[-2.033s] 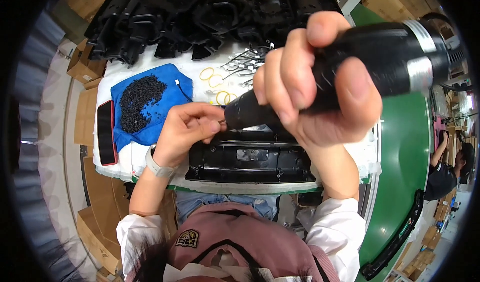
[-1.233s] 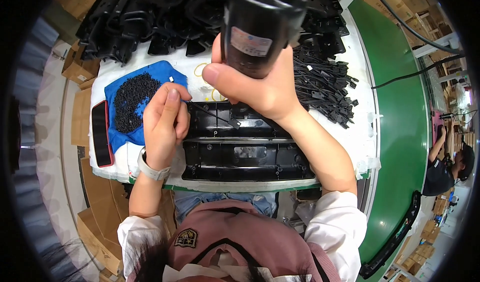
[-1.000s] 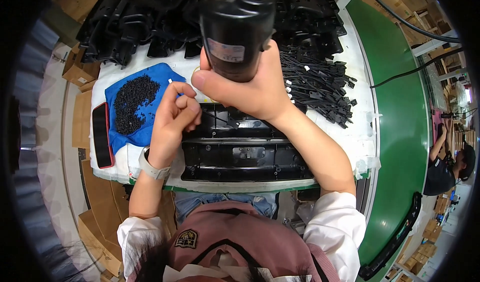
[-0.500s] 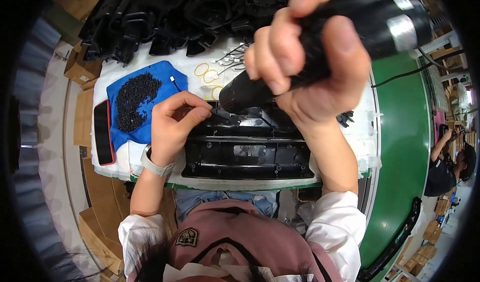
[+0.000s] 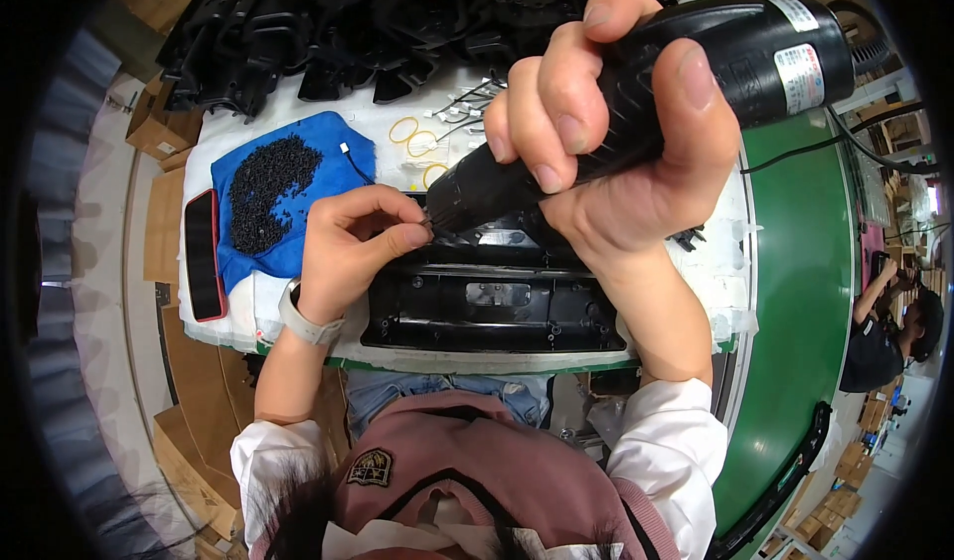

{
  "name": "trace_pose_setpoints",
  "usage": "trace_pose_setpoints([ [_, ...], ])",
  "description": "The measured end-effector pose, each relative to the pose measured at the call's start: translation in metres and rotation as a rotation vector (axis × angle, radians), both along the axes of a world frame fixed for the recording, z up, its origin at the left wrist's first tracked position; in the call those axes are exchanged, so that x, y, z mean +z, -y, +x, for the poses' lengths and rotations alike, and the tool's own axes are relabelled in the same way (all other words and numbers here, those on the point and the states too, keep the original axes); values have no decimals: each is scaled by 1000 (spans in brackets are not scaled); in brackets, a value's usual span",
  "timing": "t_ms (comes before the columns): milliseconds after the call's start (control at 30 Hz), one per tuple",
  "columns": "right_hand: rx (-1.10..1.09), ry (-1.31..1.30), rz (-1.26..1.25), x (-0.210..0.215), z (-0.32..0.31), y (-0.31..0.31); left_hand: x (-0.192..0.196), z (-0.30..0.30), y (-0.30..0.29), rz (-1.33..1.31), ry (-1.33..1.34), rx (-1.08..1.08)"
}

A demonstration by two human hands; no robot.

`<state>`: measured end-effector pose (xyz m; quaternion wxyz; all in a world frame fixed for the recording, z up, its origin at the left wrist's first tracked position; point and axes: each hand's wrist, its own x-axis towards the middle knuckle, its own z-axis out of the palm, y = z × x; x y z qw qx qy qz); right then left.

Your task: Assembling printer toner cartridges by inserting components and securing them with an electric screwdriver.

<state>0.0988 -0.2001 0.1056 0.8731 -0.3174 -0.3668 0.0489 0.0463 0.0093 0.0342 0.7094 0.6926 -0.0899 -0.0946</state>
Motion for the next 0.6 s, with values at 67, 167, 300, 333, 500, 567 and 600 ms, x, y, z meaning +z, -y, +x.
trace_pose_setpoints([
  [67, 8, -9, 12, 2, 0, 1, 4, -1, 1, -11, -8, -19],
  [167, 48, -59, 18, 11, 3, 10, 8, 7, 3, -169, 140, 7],
  [300, 45, 95, -17, 30, 4, 36, 1, 30, 0, 573, 754, -307],
  [333, 36, 98, -23, 34, 2, 40, 0, 30, 9, 671, 826, -392],
  [500, -31, 122, -42, 44, -10, 47, 5, 41, 36, 1037, 978, -600],
  [567, -32, 147, -67, 44, -11, 50, 7, 41, 41, 1068, 1009, -641],
  [600, -30, 150, -62, 45, -12, 50, 6, 36, 45, 1177, 1032, -641],
])
